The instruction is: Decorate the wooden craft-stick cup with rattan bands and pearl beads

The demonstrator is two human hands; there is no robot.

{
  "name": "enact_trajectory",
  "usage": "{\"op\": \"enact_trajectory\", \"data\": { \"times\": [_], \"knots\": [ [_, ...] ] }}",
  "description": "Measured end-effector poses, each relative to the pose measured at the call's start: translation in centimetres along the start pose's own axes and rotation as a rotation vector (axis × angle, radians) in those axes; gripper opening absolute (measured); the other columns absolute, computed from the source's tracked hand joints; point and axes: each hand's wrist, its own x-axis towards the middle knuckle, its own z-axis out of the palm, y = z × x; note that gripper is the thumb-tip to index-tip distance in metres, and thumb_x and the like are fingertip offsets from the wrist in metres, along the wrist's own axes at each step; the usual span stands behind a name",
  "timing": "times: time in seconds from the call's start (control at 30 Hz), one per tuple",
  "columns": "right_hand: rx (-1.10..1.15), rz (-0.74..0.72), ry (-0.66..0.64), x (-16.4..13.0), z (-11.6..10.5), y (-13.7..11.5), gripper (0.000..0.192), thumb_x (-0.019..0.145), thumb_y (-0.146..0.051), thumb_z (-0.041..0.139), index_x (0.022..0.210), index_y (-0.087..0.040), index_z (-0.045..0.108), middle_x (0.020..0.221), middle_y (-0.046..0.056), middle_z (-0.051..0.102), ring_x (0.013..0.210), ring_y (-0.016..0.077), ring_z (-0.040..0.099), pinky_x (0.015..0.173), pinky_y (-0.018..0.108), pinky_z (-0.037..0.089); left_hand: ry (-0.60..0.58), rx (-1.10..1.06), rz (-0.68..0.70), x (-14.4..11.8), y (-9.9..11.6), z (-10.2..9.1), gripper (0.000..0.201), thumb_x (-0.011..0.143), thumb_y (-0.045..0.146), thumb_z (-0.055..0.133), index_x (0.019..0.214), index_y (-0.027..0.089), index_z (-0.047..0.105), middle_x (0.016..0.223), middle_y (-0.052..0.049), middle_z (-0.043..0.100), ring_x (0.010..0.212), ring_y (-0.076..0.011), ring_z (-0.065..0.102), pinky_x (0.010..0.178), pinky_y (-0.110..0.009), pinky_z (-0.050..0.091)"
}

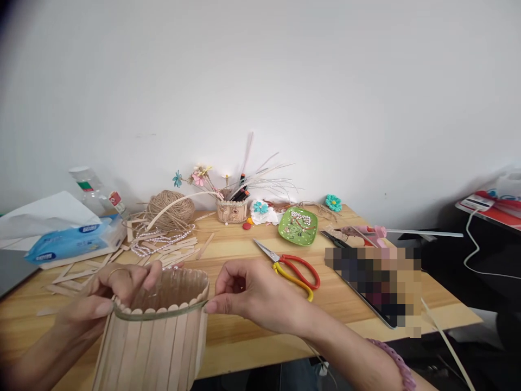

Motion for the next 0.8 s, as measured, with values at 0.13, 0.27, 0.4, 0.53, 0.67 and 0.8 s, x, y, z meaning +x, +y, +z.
{"op": "enact_trajectory", "data": {
  "times": [0.13,0.27,0.4,0.53,0.67,0.8],
  "knots": [
    [-0.006,-0.001,-0.018,-0.2,-0.1,-0.1,0.037,0.061,-0.042,0.077,0.064,-0.014,0.052,0.057,-0.006,0.049,0.051,0.0047,0.038,0.045,0.017,0.027,-0.031,0.006,0.026,0.0,0.3,0.3,0.022,0.065,0.047,0.068,0.056,0.026,0.067,0.042,0.001,0.032,0.058,-0.0157,0.039,0.058,-0.030,0.034],
    [-0.078,-0.038,-0.019,-0.4,-0.1,0.0,0.031,0.066,-0.037,0.074,0.065,-0.015,0.052,0.057,-0.006,0.046,0.051,0.0051,0.037,0.044,0.017,0.027,-0.012,0.022,0.050,0.0,0.6,0.6,0.024,0.066,0.048,0.067,0.056,0.026,0.066,0.041,0.002,0.032,0.055,-0.0140,0.036,0.056,-0.029,0.032],
    [-0.214,-0.110,0.042,-0.9,-0.1,-0.4,0.015,0.076,-0.025,0.064,0.071,-0.015,0.054,0.058,-0.006,0.045,0.052,0.0060,0.038,0.046,0.017,0.030,0.031,0.040,0.010,0.1,0.8,0.2,0.021,0.067,0.045,0.069,0.059,0.026,0.069,0.046,0.000,0.043,0.067,-0.0189,0.047,0.060,-0.031,0.039],
    [-0.340,-0.160,0.115,-1.1,0.5,-0.7,0.012,0.081,-0.027,0.059,0.086,-0.017,0.060,0.063,-0.004,0.051,0.058,0.0083,0.047,0.051,0.019,0.036,0.057,0.232,-0.013,0.2,0.6,0.2,0.011,0.074,0.034,0.067,0.071,0.025,0.073,0.070,-0.004,0.063,0.084,-0.0222,0.053,0.076,-0.038,0.042],
    [-0.396,-0.119,0.115,-0.4,1.7,-0.2,0.006,0.082,-0.020,0.058,0.086,-0.019,0.061,0.065,-0.004,0.057,0.059,0.0080,0.052,0.053,0.018,0.038,0.009,0.451,-0.028,0.6,0.5,1.4,0.014,0.081,0.025,0.059,0.077,0.021,0.072,0.080,-0.006,0.063,0.092,-0.0225,0.054,0.082,-0.036,0.041],
    [-0.451,-0.119,0.118,0.3,2.0,0.4,0.008,0.081,-0.014,0.056,0.078,-0.018,0.062,0.063,-0.005,0.057,0.055,0.0067,0.050,0.052,0.017,0.035,-0.030,0.514,-0.029,0.8,0.6,2.0,0.015,0.083,0.023,0.056,0.083,0.021,0.071,0.084,-0.005,0.064,0.092,-0.0199,0.056,0.084,-0.033,0.042]
  ]
}}
